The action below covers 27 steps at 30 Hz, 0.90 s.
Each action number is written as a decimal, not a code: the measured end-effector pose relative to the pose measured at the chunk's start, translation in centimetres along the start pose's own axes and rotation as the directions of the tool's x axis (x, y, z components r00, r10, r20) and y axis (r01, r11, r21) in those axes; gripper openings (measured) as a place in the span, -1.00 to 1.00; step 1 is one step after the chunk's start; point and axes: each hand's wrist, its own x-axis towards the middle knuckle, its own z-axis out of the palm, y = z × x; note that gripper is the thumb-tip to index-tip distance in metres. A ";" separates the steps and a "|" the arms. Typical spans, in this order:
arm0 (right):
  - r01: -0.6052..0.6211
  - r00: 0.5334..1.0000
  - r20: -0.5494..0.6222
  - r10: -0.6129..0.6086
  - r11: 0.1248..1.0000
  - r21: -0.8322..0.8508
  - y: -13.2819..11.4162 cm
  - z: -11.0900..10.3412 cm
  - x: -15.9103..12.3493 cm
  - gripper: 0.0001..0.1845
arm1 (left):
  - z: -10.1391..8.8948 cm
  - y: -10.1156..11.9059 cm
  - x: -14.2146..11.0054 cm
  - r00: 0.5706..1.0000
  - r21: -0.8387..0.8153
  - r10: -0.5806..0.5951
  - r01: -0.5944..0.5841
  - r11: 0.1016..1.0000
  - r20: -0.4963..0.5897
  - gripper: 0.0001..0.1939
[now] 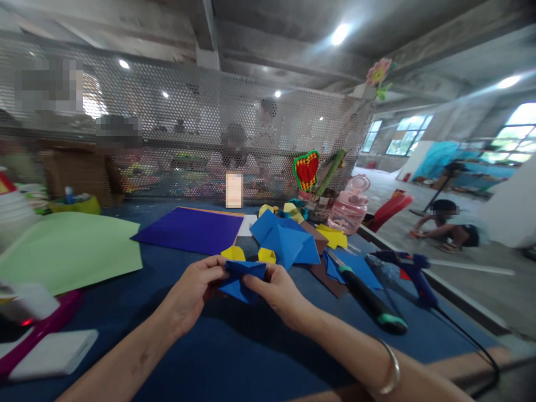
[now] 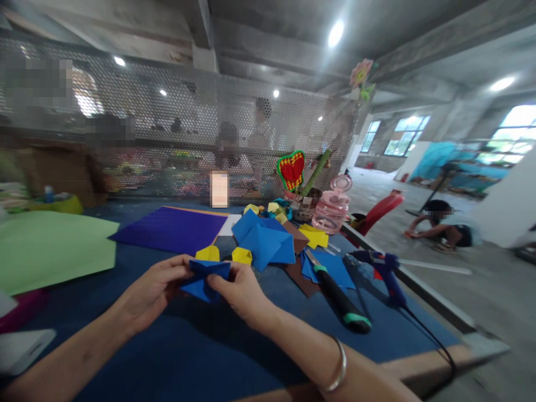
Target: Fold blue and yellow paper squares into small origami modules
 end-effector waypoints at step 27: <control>-0.144 0.981 -0.070 0.183 0.915 0.376 -1.9 0.2 -0.4 -0.72 | -0.1 -0.1 -0.2 0.997 -0.036 0.017 -0.014 0.999 0.080 -0.80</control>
